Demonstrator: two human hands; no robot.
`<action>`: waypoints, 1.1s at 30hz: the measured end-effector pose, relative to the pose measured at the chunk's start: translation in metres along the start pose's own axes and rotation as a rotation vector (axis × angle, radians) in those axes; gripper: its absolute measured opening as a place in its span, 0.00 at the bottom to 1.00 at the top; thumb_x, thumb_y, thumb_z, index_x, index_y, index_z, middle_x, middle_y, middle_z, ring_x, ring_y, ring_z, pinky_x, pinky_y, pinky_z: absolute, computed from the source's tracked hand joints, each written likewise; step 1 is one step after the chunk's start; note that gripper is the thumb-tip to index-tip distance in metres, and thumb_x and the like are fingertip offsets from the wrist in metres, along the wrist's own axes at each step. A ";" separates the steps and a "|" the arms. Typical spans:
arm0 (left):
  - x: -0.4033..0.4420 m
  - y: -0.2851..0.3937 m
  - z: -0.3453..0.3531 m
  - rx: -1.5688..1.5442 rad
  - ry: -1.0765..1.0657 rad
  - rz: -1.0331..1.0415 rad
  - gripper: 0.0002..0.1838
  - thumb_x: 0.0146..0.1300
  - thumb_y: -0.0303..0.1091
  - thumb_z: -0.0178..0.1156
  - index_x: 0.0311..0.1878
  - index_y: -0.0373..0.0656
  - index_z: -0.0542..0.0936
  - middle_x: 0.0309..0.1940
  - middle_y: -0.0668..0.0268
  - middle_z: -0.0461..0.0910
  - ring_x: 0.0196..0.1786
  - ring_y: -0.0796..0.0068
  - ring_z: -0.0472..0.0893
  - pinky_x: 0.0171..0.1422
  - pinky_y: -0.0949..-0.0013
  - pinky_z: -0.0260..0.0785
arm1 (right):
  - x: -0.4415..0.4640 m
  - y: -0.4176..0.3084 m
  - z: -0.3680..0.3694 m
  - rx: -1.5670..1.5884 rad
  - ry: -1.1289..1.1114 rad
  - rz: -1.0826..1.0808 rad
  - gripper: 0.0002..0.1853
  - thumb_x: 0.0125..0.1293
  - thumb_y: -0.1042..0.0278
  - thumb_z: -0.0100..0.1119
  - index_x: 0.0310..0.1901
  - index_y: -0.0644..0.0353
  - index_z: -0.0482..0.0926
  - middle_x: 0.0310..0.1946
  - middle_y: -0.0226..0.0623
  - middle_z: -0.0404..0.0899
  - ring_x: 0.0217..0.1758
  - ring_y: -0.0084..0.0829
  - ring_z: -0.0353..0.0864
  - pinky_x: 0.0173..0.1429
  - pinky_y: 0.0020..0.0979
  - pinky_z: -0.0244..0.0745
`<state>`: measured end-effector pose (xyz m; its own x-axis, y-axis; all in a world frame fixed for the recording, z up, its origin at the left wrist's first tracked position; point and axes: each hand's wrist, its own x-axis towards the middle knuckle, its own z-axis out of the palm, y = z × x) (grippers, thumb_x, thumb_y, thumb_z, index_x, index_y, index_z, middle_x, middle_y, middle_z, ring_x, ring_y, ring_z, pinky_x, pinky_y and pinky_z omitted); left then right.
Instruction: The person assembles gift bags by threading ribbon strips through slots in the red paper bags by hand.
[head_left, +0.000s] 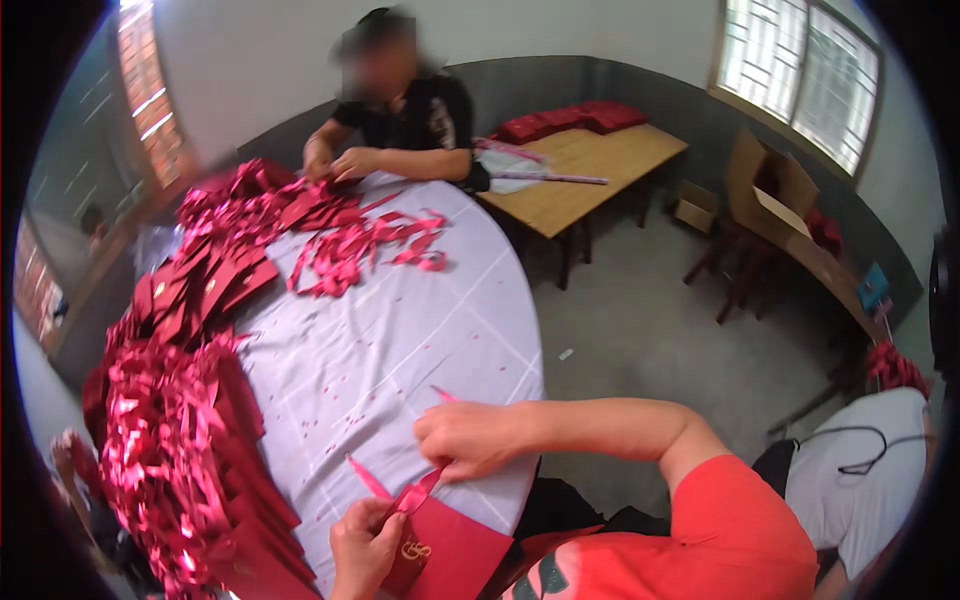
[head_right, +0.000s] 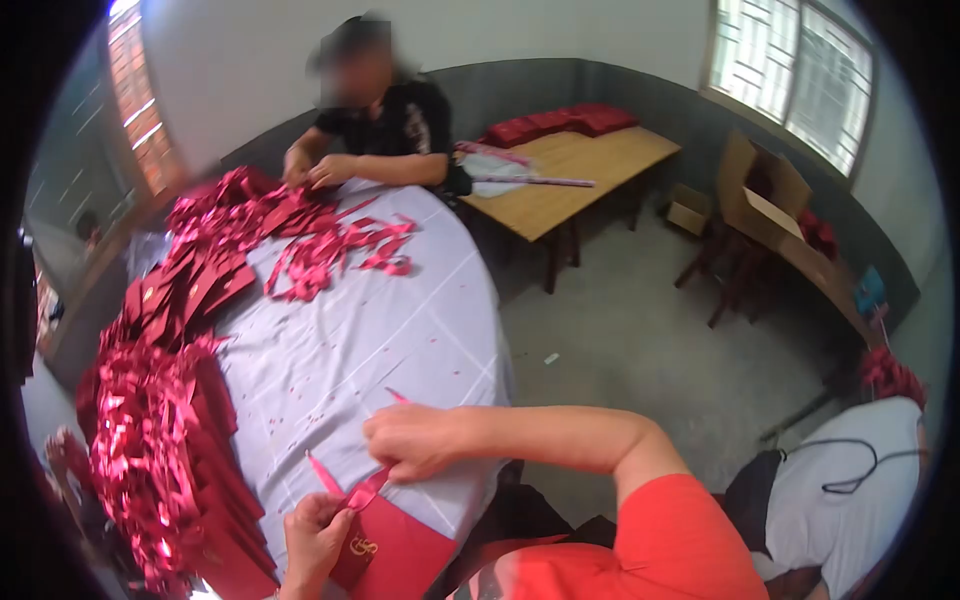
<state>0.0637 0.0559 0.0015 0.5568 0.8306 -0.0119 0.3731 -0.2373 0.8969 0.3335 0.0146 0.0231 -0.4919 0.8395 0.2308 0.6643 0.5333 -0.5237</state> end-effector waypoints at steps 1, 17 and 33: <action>0.000 -0.005 0.000 0.080 0.011 0.025 0.10 0.56 0.31 0.72 0.39 0.39 0.83 0.27 0.59 0.86 0.29 0.70 0.87 0.35 0.70 0.77 | -0.003 0.001 -0.003 0.025 0.012 0.011 0.12 0.56 0.61 0.68 0.32 0.61 0.81 0.31 0.44 0.79 0.38 0.47 0.79 0.43 0.44 0.74; 0.001 0.021 -0.010 0.229 -0.038 -0.022 0.11 0.59 0.38 0.67 0.41 0.42 0.83 0.32 0.61 0.87 0.35 0.59 0.86 0.41 0.61 0.78 | -0.026 -0.031 -0.079 1.300 0.108 0.058 0.08 0.59 0.85 0.61 0.40 0.73 0.83 0.33 0.50 0.86 0.33 0.34 0.88 0.33 0.28 0.82; -0.001 0.012 -0.008 0.189 -0.031 0.072 0.12 0.60 0.39 0.67 0.41 0.42 0.82 0.33 0.59 0.87 0.37 0.56 0.86 0.42 0.57 0.77 | 0.037 -0.063 -0.026 0.922 0.648 -0.162 0.10 0.74 0.69 0.54 0.40 0.68 0.80 0.41 0.47 0.80 0.43 0.35 0.82 0.47 0.33 0.77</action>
<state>0.0617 0.0560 0.0157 0.6081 0.7932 0.0329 0.4631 -0.3881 0.7968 0.2881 0.0146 0.0864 0.0269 0.8066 0.5905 -0.1793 0.5851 -0.7909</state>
